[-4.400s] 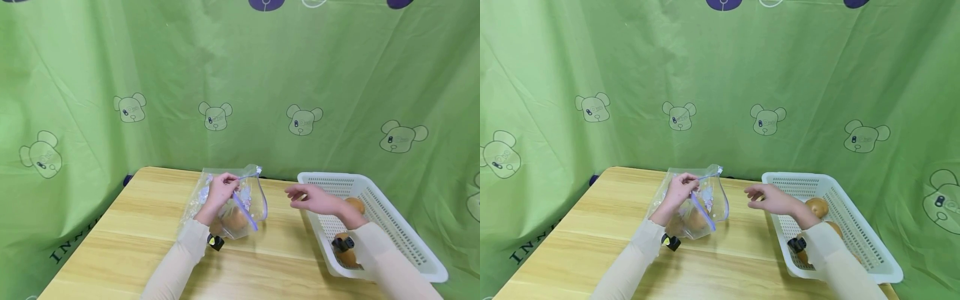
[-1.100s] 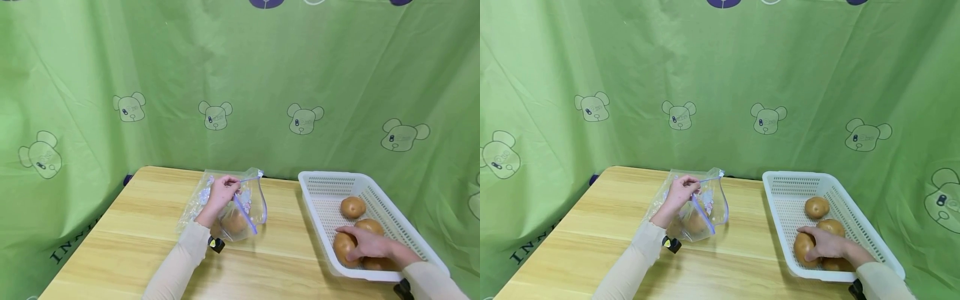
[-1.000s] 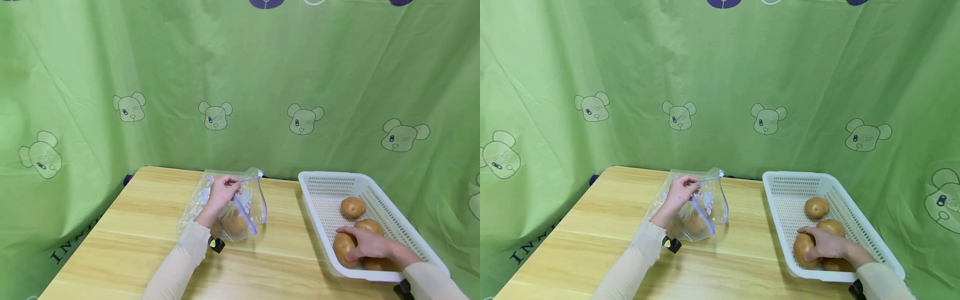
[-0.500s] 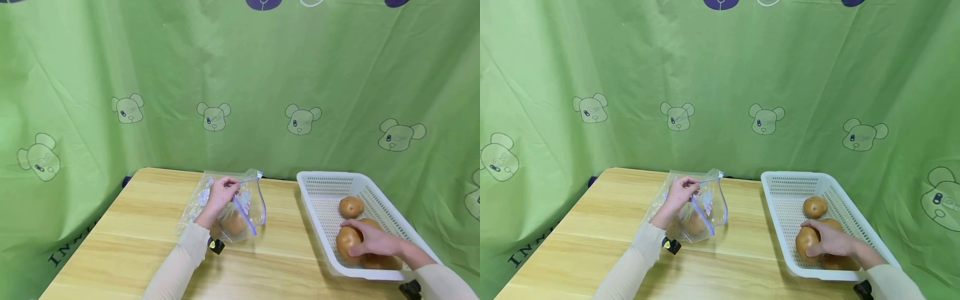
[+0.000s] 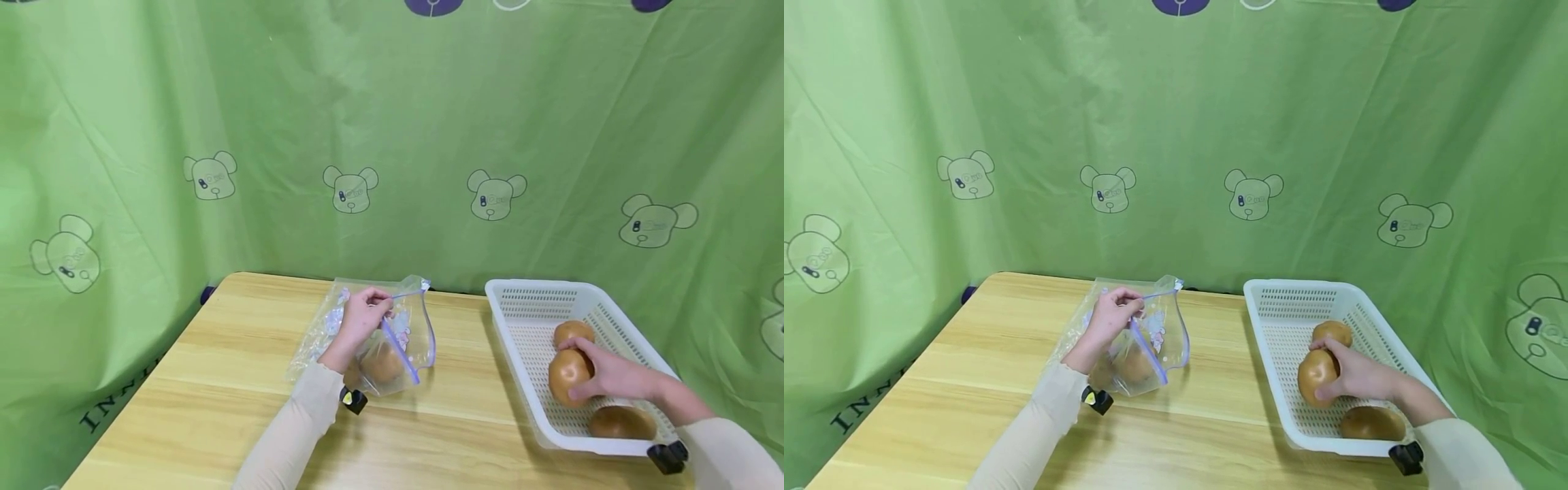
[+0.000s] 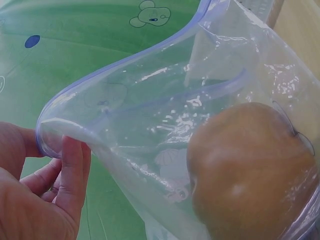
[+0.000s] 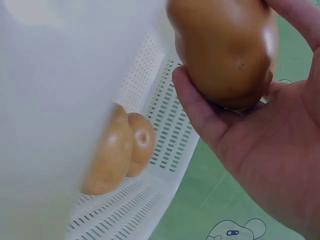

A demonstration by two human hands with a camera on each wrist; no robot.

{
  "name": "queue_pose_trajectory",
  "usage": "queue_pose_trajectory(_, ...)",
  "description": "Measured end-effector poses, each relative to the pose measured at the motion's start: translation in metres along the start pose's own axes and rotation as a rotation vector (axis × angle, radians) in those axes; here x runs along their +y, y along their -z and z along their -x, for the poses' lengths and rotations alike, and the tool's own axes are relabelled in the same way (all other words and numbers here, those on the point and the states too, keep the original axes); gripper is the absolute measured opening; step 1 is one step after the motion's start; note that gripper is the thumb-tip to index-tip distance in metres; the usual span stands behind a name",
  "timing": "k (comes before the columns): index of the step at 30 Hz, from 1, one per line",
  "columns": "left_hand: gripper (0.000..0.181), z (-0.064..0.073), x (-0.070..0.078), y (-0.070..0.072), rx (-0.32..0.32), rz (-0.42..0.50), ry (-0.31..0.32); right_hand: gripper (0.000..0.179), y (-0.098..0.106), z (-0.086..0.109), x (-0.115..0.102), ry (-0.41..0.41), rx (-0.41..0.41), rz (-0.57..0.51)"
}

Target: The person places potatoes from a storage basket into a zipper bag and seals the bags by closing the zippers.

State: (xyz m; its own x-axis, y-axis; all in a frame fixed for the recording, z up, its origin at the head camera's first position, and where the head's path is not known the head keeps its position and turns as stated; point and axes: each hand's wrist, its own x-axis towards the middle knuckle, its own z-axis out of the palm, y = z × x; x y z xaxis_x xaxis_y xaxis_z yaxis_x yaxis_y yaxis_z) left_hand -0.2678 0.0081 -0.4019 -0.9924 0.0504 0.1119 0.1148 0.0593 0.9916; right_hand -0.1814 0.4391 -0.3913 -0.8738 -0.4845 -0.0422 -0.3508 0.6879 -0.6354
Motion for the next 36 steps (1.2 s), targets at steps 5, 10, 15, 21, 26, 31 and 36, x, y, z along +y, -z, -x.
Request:
queue_pose_trajectory(5,0.014,0.001,-0.002,0.001,0.000,0.001,0.014,0.070,0.006,-0.002,-0.003,-0.004,0.000,-0.016)
queue_pose_trajectory(10,0.014,0.002,-0.004,0.001,-0.002,0.010,0.017,0.071,0.008,-0.005,-0.007,0.042,0.029,-0.012)
queue_pose_trajectory(15,0.014,0.001,-0.004,-0.001,-0.005,0.005,0.016,0.069,0.011,-0.012,-0.014,0.043,0.058,0.014)
queue_pose_trajectory(21,0.014,0.002,0.000,-0.003,-0.007,0.000,0.009,0.080,0.012,-0.024,-0.020,0.000,0.047,0.022)
queue_pose_trajectory(26,0.014,0.003,0.001,-0.004,-0.003,0.009,0.018,0.073,0.010,-0.037,-0.028,0.013,0.039,0.044)
queue_pose_trajectory(31,0.013,0.002,0.001,-0.005,-0.007,0.011,0.008,0.070,0.006,-0.053,-0.039,-0.006,0.052,0.060)
queue_pose_trajectory(36,0.013,0.001,0.002,-0.005,-0.008,0.007,-0.003,0.065,0.001,-0.068,-0.050,0.013,0.048,0.026)
